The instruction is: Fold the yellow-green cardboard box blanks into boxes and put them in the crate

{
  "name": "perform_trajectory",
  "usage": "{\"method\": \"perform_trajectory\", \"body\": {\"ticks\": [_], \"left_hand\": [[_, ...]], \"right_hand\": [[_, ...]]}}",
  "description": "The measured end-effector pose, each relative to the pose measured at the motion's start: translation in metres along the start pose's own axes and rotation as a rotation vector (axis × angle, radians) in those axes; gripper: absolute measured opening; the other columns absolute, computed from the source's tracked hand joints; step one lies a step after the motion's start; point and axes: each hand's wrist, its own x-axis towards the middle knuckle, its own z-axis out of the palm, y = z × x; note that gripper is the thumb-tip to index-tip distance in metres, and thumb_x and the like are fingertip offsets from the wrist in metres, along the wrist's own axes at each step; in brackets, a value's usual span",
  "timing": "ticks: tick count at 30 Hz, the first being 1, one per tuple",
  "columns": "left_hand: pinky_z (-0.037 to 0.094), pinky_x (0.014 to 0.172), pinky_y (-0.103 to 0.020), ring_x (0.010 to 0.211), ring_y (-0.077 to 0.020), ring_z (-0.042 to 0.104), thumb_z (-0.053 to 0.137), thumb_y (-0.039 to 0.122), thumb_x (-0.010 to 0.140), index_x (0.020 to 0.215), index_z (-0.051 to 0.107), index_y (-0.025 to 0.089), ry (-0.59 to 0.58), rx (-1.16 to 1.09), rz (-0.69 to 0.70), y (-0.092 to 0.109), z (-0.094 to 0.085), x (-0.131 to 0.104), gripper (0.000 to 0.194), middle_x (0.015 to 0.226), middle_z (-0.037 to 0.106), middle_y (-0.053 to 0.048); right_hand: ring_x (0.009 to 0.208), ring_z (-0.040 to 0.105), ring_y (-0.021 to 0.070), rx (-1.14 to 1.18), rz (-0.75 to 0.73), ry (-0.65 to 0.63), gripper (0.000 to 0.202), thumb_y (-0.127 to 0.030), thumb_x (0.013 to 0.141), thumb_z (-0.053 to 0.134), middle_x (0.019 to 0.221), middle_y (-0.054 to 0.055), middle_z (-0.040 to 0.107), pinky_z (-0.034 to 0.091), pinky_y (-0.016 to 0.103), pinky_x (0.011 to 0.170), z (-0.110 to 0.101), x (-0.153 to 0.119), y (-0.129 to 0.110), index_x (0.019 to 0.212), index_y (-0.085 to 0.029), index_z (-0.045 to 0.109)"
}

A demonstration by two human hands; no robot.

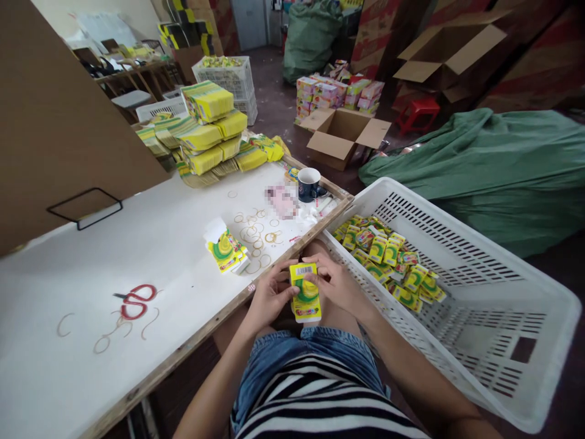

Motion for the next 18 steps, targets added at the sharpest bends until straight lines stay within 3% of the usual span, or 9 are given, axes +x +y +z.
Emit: {"method": "perform_trajectory", "body": {"ticks": [4, 6, 9, 11, 13, 15, 16, 18], "left_hand": [[0.056, 0.073, -0.029, 0.090, -0.0229, 0.069, 0.071, 0.025, 0.079, 0.124, 0.051, 0.018, -0.001, 0.008, 0.030, -0.006, 0.009, 0.002, 0.049, 0.106, 0.070, -0.011], [0.057, 0.078, -0.032, 0.095, -0.0241, 0.069, 0.067, 0.025, 0.082, 0.126, 0.051, 0.019, 0.004, 0.047, 0.087, -0.009, 0.014, 0.003, 0.047, 0.112, 0.069, -0.012], [0.049, 0.098, -0.042, 0.115, -0.0258, 0.061, 0.058, 0.023, 0.088, 0.134, 0.046, 0.023, 0.105, 0.316, 0.228, -0.005, 0.004, 0.004, 0.047, 0.127, 0.061, -0.013], [0.036, 0.111, -0.047, 0.132, -0.0274, 0.046, 0.060, 0.022, 0.086, 0.138, 0.043, 0.024, 0.284, 0.664, 0.301, 0.003, -0.023, 0.000, 0.054, 0.141, 0.051, -0.013], [0.025, 0.116, -0.052, 0.142, -0.0300, 0.030, 0.065, 0.021, 0.081, 0.142, 0.038, 0.024, 0.432, 0.999, 0.292, 0.013, -0.061, -0.009, 0.066, 0.151, 0.038, -0.013], [0.020, 0.116, -0.058, 0.146, -0.0325, 0.016, 0.066, 0.017, 0.079, 0.145, 0.034, 0.022, 0.427, 1.248, 0.175, 0.019, -0.101, -0.020, 0.073, 0.155, 0.029, -0.014], [0.021, 0.115, -0.060, 0.145, -0.0337, 0.016, 0.064, 0.014, 0.078, 0.143, 0.037, 0.021, 0.419, 1.333, 0.108, 0.021, -0.118, -0.024, 0.071, 0.155, 0.029, -0.014], [0.032, 0.112, -0.055, 0.139, -0.0317, 0.035, 0.056, 0.012, 0.083, 0.135, 0.049, 0.020, 0.351, 1.432, 0.028, 0.020, -0.143, -0.031, 0.053, 0.148, 0.042, -0.012]], "right_hand": [[0.079, 0.065, 0.0181, 0.083, -0.069, 0.107, 0.026, -0.036, 0.092, 0.054, 0.100, 0.007, 0.070, 0.050, 0.028, 0.065, 0.007, -0.004, 0.007, 0.108, -0.020, 0.067], [0.087, 0.065, 0.0196, 0.133, -0.116, 0.154, 0.023, -0.034, 0.091, 0.055, 0.103, 0.007, 0.070, 0.052, 0.030, 0.071, 0.008, -0.007, 0.006, 0.106, -0.021, 0.066], [0.093, 0.063, 0.0219, -0.051, -0.234, 0.490, 0.015, -0.030, 0.090, 0.058, 0.098, 0.007, 0.068, 0.051, 0.038, 0.084, -0.005, -0.009, 0.003, 0.097, -0.021, 0.068], [0.101, 0.059, 0.0252, -0.251, -0.282, 0.774, 0.015, -0.029, 0.086, 0.063, 0.101, 0.010, 0.065, 0.046, 0.045, 0.093, -0.021, -0.009, 0.003, 0.096, -0.019, 0.068], [0.106, 0.056, 0.0276, -0.353, -0.271, 0.885, 0.020, -0.031, 0.084, 0.066, 0.104, 0.012, 0.063, 0.044, 0.047, 0.094, -0.034, -0.009, 0.006, 0.099, -0.018, 0.068], [0.103, 0.057, 0.0267, -0.331, -0.242, 0.811, 0.021, -0.034, 0.086, 0.063, 0.102, 0.011, 0.064, 0.048, 0.044, 0.087, -0.036, -0.010, 0.012, 0.099, -0.018, 0.067], [0.099, 0.058, 0.0253, -0.290, -0.222, 0.744, 0.020, -0.034, 0.087, 0.060, 0.099, 0.010, 0.064, 0.049, 0.041, 0.082, -0.031, -0.011, 0.015, 0.097, -0.018, 0.068], [0.087, 0.060, 0.0220, -0.182, -0.149, 0.599, 0.021, -0.034, 0.089, 0.056, 0.093, 0.009, 0.066, 0.050, 0.036, 0.074, -0.015, -0.013, 0.019, 0.094, -0.018, 0.068]]}}
